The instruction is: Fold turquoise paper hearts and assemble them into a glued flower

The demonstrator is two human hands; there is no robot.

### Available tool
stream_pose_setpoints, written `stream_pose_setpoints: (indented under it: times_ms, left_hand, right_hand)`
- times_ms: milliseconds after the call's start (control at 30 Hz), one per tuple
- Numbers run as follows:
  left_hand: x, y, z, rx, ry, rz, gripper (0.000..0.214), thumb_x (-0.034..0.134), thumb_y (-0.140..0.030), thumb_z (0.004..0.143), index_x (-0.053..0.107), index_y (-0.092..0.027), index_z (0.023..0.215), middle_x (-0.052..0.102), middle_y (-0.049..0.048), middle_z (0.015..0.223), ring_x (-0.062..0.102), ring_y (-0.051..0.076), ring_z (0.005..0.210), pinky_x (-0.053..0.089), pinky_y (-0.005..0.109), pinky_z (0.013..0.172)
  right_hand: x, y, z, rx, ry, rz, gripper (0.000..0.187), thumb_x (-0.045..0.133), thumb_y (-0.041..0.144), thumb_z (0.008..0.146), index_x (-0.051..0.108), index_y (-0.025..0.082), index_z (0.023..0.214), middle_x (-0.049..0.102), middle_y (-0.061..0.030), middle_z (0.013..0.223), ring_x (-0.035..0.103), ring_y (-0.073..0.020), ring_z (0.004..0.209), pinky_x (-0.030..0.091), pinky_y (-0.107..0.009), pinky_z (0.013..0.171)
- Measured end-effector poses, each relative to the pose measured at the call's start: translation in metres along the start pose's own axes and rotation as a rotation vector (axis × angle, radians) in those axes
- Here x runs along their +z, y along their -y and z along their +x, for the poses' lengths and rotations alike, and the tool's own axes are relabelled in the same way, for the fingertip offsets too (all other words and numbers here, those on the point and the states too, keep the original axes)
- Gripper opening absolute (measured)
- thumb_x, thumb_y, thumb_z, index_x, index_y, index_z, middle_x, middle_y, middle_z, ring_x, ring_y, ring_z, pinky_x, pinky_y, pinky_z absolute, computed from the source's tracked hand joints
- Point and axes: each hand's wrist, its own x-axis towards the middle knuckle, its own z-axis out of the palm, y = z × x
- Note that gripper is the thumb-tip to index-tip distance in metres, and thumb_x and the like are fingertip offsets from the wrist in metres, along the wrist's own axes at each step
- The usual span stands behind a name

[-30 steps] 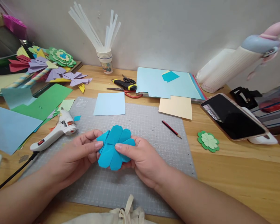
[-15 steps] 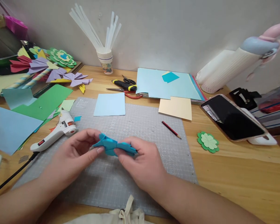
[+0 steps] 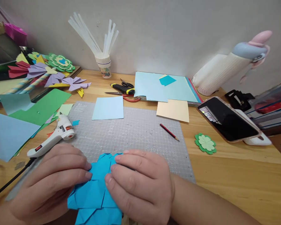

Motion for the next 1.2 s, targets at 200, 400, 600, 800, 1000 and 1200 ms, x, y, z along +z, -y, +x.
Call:
stream_pose_setpoints:
  times_ms: [200,400,600,800,1000,1200]
  left_hand:
    - [-0.003,-0.001,-0.002,-0.039,0.034,0.000,0.024,0.061,-0.010,0.075,0.063,-0.022,0.096,0.065,0.0039,0.083,0.058,0.019,0.076,0.048,0.035,0.071]
    - [0.002,-0.006,-0.001,-0.126,0.019,-0.019,0.023,0.057,-0.012,0.080,0.063,-0.026,0.097,0.062,0.0032,0.084,0.054,0.018,0.075,0.046,0.034,0.072]
    - [0.005,-0.013,-0.002,-0.234,-0.031,-0.082,0.025,0.055,-0.010,0.083,0.064,-0.027,0.099,0.060,0.0033,0.085,0.052,0.018,0.077,0.045,0.034,0.072]
    - [0.006,-0.015,-0.001,-0.244,-0.029,-0.069,0.024,0.055,-0.012,0.082,0.063,-0.028,0.098,0.057,0.0030,0.084,0.051,0.018,0.077,0.044,0.035,0.071]
    - [0.005,-0.011,-0.001,-0.199,0.012,-0.077,0.032,0.057,-0.008,0.076,0.061,-0.027,0.101,0.056,0.0037,0.088,0.051,0.019,0.080,0.045,0.034,0.072]
    - [0.006,-0.009,0.002,-0.248,0.031,-0.140,0.024,0.060,-0.009,0.075,0.063,-0.027,0.092,0.059,0.0032,0.088,0.053,0.018,0.080,0.047,0.033,0.074]
  right_hand:
    - [0.001,0.000,-0.001,0.062,-0.012,0.009,0.026,0.045,0.014,0.092,0.070,0.015,0.090,0.074,-0.0038,0.090,0.064,-0.0151,0.097,0.053,-0.029,0.097]
    - [0.001,-0.001,-0.002,0.052,-0.004,-0.001,0.023,0.046,0.017,0.093,0.069,0.016,0.089,0.074,-0.0042,0.090,0.065,-0.0153,0.098,0.054,-0.029,0.096]
    - [0.000,-0.001,-0.003,0.076,0.010,0.021,0.019,0.049,0.017,0.092,0.068,0.013,0.094,0.073,-0.0051,0.091,0.064,-0.0157,0.098,0.052,-0.029,0.098]
    - [0.003,-0.001,-0.003,0.073,-0.014,0.023,0.024,0.045,0.014,0.092,0.068,0.016,0.089,0.073,-0.0042,0.090,0.064,-0.0143,0.098,0.054,-0.029,0.096]
    - [-0.004,-0.001,0.003,0.065,0.031,0.074,0.020,0.047,0.015,0.092,0.067,0.013,0.095,0.074,-0.0057,0.090,0.065,-0.0143,0.097,0.053,-0.029,0.098]
    - [-0.013,0.003,0.010,0.146,0.182,0.093,0.018,0.048,0.014,0.092,0.066,0.011,0.097,0.074,-0.0072,0.091,0.066,-0.0143,0.096,0.049,-0.027,0.101]
